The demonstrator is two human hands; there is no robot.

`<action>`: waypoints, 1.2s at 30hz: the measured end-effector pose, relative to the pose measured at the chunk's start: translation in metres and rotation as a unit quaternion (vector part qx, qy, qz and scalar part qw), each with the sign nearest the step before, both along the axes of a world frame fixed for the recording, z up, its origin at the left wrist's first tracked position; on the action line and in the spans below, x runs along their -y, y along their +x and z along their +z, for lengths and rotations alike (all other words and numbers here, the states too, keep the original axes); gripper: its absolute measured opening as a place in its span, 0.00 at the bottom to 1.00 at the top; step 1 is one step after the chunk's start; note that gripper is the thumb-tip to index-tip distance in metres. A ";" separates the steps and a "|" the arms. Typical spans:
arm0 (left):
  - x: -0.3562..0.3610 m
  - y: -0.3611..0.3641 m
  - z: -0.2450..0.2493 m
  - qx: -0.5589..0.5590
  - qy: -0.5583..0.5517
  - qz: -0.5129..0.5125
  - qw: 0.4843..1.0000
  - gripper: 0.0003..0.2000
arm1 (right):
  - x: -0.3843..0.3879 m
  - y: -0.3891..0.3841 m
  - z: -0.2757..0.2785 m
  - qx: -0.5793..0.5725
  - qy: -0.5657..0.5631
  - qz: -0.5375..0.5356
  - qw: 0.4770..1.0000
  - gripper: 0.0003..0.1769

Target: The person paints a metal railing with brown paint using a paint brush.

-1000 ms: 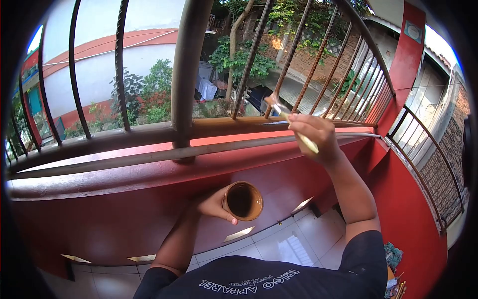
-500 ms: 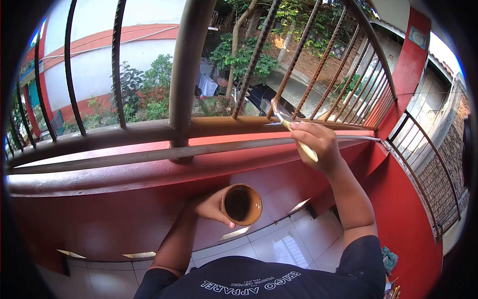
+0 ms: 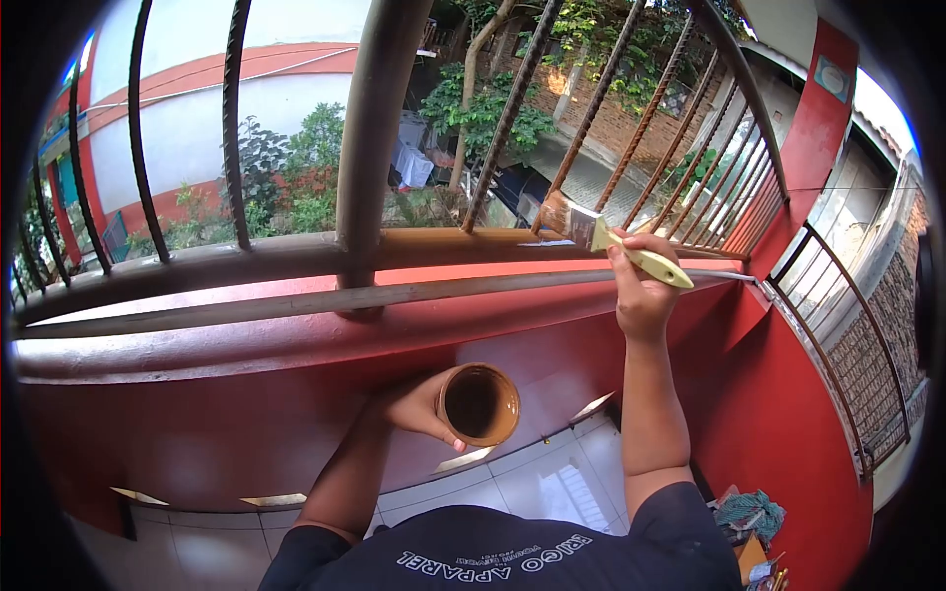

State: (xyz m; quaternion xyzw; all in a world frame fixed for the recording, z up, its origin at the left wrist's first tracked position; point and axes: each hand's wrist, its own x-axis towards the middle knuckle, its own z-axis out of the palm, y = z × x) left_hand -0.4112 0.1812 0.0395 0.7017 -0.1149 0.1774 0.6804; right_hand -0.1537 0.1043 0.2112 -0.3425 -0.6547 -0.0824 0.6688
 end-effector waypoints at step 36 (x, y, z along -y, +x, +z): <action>0.001 -0.001 0.000 0.024 0.012 0.004 1.000 0.47 | 0.014 -0.004 0.124 0.314 0.193 -0.230 0.901 0.09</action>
